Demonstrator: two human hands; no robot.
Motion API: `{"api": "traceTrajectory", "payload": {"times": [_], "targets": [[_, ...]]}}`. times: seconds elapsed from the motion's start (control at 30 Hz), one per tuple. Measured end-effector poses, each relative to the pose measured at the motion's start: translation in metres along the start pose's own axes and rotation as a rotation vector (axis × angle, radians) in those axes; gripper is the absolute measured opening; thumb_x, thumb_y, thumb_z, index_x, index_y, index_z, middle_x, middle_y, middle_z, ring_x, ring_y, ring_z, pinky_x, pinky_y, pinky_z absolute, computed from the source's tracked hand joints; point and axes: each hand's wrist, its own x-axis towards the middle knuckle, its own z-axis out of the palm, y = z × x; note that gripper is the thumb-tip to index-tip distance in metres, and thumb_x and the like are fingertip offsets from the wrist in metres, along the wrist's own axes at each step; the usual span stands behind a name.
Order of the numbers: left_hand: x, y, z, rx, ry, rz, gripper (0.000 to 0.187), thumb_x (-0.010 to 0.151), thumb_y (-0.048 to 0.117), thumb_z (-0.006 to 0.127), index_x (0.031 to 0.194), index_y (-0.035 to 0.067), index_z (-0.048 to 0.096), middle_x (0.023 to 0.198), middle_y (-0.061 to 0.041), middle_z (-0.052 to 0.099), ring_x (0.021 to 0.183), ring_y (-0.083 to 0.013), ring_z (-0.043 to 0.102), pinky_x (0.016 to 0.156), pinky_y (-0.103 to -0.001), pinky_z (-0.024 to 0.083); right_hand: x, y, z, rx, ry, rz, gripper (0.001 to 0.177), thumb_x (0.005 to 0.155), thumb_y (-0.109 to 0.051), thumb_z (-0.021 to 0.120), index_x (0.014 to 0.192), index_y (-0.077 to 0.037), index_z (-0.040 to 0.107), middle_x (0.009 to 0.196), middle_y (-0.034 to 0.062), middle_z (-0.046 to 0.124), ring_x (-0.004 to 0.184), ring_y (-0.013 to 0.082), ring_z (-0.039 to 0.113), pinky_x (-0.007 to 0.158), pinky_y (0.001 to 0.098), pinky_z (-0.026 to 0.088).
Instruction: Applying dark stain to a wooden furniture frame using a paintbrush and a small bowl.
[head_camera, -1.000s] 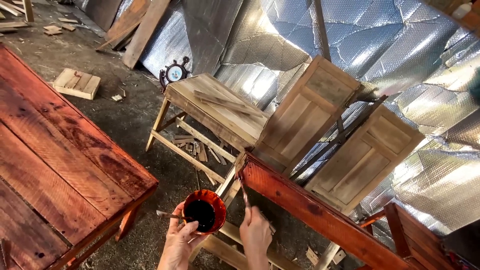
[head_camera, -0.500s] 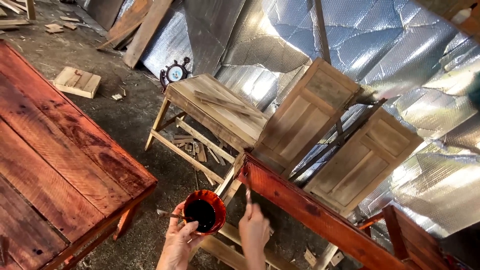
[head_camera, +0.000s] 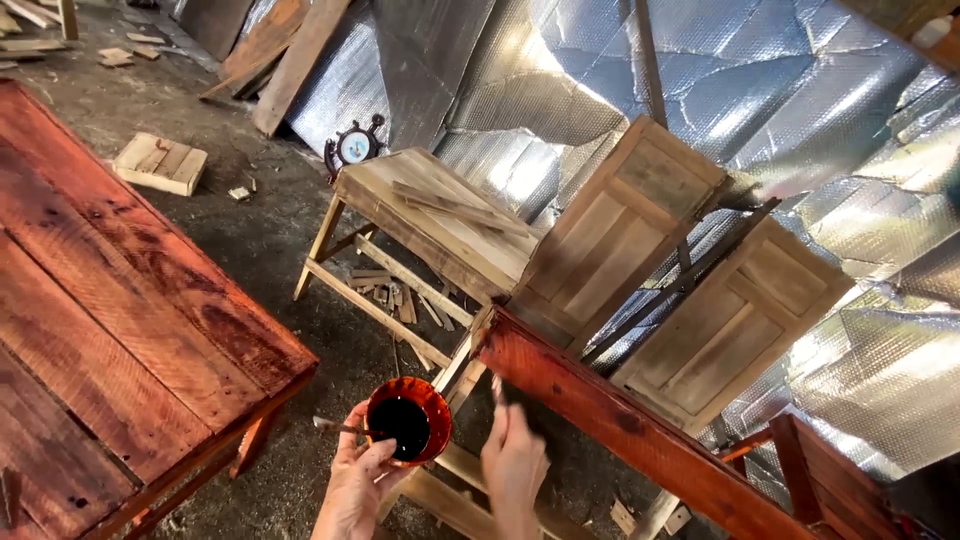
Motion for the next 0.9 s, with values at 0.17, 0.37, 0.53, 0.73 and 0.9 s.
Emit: {"api": "traceTrajectory", "payload": {"times": [0.17,0.37,0.53,0.73,0.9], "targets": [[0.004,0.0,0.002,0.025,0.041,-0.012,0.067,0.087,-0.013,0.057,0.138,0.03,0.054,0.148,-0.013,0.053,0.114,-0.0402,0.059,0.097,-0.056,0.053,0.032,0.002,-0.007,-0.176,0.023,0.145,0.025,0.101,-0.042,0.043,0.098,-0.021,0.057,0.068,0.0171,0.064,0.066,0.0458,0.062,0.058,0.0587,0.047],[0.009,-0.005,-0.004,0.002,0.006,0.02,0.069,0.085,-0.015,0.059,0.139,0.028,0.055,0.148,-0.017,0.053,0.117,-0.0442,0.06,0.094,-0.058,0.054,0.007,0.013,-0.012,-0.216,-0.074,0.12,0.025,0.1,-0.042,0.042,0.096,-0.022,0.055,0.067,0.0123,0.064,0.065,0.0425,0.063,0.056,0.0541,0.046],[0.006,-0.006,-0.002,-0.003,0.008,0.008,0.076,0.08,-0.017,0.06,0.141,0.029,0.056,0.153,-0.02,0.051,0.128,-0.0483,0.056,0.097,-0.063,0.053,0.032,-0.005,-0.009,-0.207,-0.025,0.14,0.022,0.101,-0.038,0.044,0.102,-0.02,0.057,0.073,0.0181,0.065,0.069,0.0436,0.063,0.057,0.0574,0.049],[0.002,-0.014,-0.001,0.014,-0.019,0.01,0.071,0.081,-0.013,0.062,0.137,0.029,0.056,0.14,-0.019,0.059,0.116,-0.0418,0.062,0.088,-0.054,0.054,0.032,-0.006,-0.003,-0.129,-0.044,0.236,0.028,0.101,-0.043,0.039,0.105,-0.022,0.057,0.08,0.0168,0.068,0.075,0.042,0.066,0.066,0.0556,0.052],[0.001,-0.011,-0.002,0.021,-0.025,0.039,0.069,0.085,-0.014,0.06,0.14,0.028,0.056,0.132,-0.017,0.057,0.086,-0.0294,0.052,0.09,-0.054,0.055,-0.003,-0.005,-0.008,-0.3,-0.193,0.078,0.024,0.102,-0.035,0.046,0.101,-0.015,0.06,0.069,0.0117,0.066,0.063,0.0314,0.068,0.05,0.0476,0.056]]}}
